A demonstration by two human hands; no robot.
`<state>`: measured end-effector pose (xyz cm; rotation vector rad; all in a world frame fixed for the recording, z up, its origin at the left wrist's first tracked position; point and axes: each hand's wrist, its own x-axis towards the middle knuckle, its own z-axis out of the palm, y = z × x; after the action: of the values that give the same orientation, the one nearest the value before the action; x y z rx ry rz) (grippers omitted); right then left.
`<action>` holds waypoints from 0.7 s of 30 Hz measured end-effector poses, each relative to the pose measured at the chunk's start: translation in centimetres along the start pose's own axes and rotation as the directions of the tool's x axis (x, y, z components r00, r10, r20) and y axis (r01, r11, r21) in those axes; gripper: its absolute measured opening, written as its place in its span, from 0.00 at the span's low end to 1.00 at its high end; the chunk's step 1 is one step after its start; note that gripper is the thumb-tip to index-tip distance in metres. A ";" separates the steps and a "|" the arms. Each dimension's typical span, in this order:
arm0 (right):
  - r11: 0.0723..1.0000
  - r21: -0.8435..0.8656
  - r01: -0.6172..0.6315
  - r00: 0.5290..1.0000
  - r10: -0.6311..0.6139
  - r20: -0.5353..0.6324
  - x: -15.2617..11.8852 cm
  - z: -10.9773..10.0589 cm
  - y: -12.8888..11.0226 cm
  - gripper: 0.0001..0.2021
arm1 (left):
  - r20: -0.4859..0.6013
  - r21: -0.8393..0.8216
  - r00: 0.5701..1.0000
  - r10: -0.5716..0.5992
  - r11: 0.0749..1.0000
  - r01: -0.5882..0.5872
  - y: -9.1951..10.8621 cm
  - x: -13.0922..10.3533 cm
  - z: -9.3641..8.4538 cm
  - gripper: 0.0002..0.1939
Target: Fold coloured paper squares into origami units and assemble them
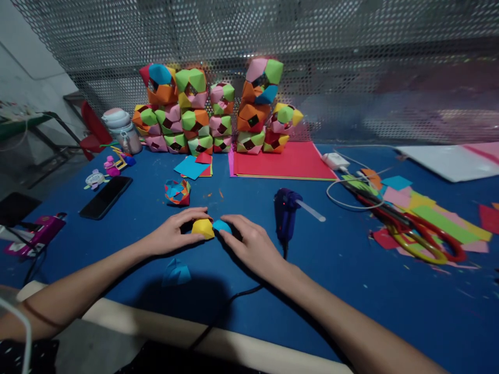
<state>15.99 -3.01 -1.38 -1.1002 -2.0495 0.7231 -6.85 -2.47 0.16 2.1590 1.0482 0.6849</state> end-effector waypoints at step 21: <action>0.968 -0.046 0.247 0.957 -0.251 -0.144 -0.5 -0.2 -0.8 0.13 | -0.094 -0.558 0.973 -0.212 0.820 0.125 1.3 0.1 0.8 0.21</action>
<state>15.95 -3.76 -0.82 -0.8612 -2.0266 0.4731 -5.65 -3.30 0.60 1.5145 0.9583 0.9448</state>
